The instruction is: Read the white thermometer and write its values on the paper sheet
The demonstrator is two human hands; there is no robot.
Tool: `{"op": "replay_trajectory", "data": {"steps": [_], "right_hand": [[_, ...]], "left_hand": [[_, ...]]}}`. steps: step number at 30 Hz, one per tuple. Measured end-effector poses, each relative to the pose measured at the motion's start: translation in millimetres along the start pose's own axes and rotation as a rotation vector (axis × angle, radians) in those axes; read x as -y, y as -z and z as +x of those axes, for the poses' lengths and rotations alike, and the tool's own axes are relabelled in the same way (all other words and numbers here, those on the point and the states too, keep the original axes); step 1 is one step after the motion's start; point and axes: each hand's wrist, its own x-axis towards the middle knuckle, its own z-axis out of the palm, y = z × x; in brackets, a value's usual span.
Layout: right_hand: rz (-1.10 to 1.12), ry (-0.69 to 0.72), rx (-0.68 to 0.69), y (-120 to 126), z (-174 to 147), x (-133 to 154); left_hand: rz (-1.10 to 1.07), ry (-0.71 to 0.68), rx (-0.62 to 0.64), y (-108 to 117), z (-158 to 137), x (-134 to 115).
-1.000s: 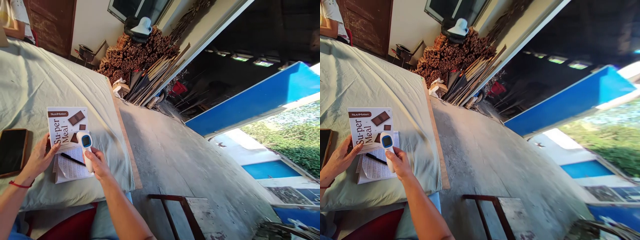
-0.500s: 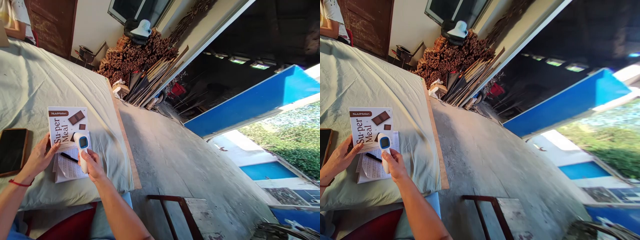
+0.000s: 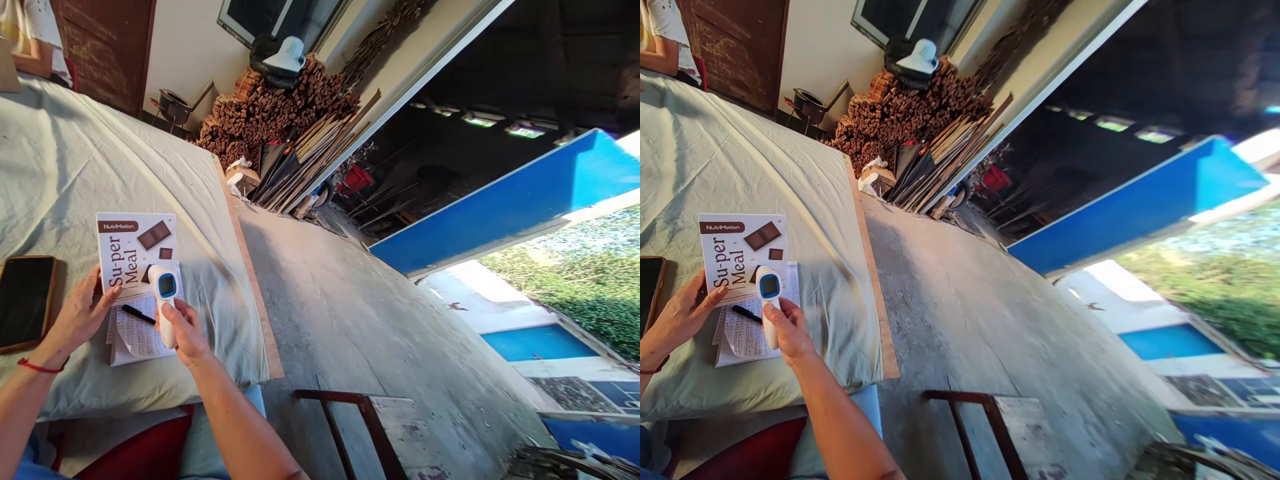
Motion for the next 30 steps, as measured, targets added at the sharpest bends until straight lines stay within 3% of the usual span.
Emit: {"op": "replay_trajectory", "data": {"steps": [9,16,20,23,26,28,30], "right_hand": [[-0.051,0.041,0.021,6.6,-15.4,5.6],[0.088,-0.062,0.112,15.2,-33.1,15.8],[0.027,-0.05,0.121,25.7,-35.2,17.0],[-0.235,0.079,-0.009,48.3,-25.7,15.3],[-0.75,0.272,-0.324,82.8,-10.2,10.2],[-1.076,0.307,-0.485,106.8,-1.3,4.7],[-1.294,0.29,-0.519,126.2,4.1,-1.4]], "left_hand": [[0.002,-0.001,0.016,2.0,-0.9,-2.5],[0.014,0.013,0.029,2.6,0.8,3.2],[0.017,0.001,0.017,3.2,2.0,5.2],[-0.009,0.016,0.021,3.8,1.6,1.4],[-0.054,0.021,0.018,4.1,0.6,-2.3],[-0.091,0.025,0.017,4.4,0.1,-2.5],[-0.129,0.048,0.022,5.0,-0.1,-1.1]]}}
